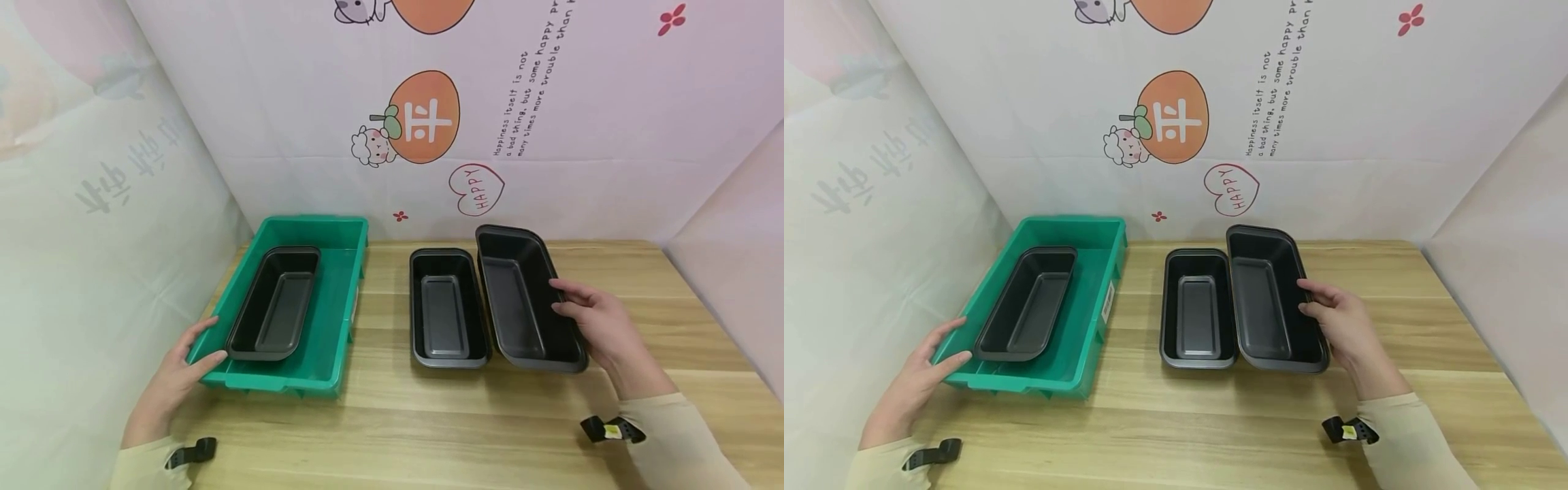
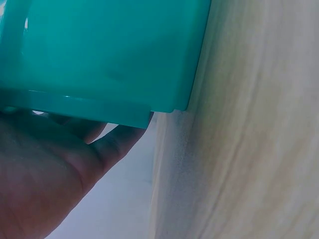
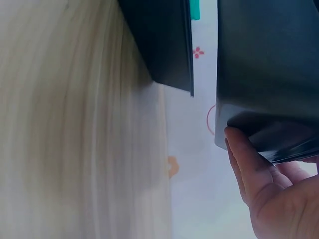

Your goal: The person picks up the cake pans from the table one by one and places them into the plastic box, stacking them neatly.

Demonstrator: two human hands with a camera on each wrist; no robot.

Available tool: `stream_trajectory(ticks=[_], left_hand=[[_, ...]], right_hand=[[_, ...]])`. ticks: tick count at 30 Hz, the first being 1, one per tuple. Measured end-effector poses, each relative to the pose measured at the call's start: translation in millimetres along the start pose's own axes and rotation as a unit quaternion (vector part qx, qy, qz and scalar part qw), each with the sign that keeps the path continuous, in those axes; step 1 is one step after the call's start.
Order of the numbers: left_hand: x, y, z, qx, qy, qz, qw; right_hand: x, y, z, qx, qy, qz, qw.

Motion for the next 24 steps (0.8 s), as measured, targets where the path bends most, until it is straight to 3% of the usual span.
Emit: stream_trajectory(ticks=[24], left_hand=[[-0.6,0.1,1.1,-0.002,-0.005,-0.003,1.0]], right_hand=[[-10.7,-49.5,19.7,-0.031,0.001,0.011,0.999]])
Point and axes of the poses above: each hand's wrist, its own x-axis away from the middle knuckle, its own y-axis out of the back of the hand, z = x × y, the point moved 5 cm from there along -x, towards the middle knuckle, and after that the axes turned 14 degrees about y, right-handed, at the moved point
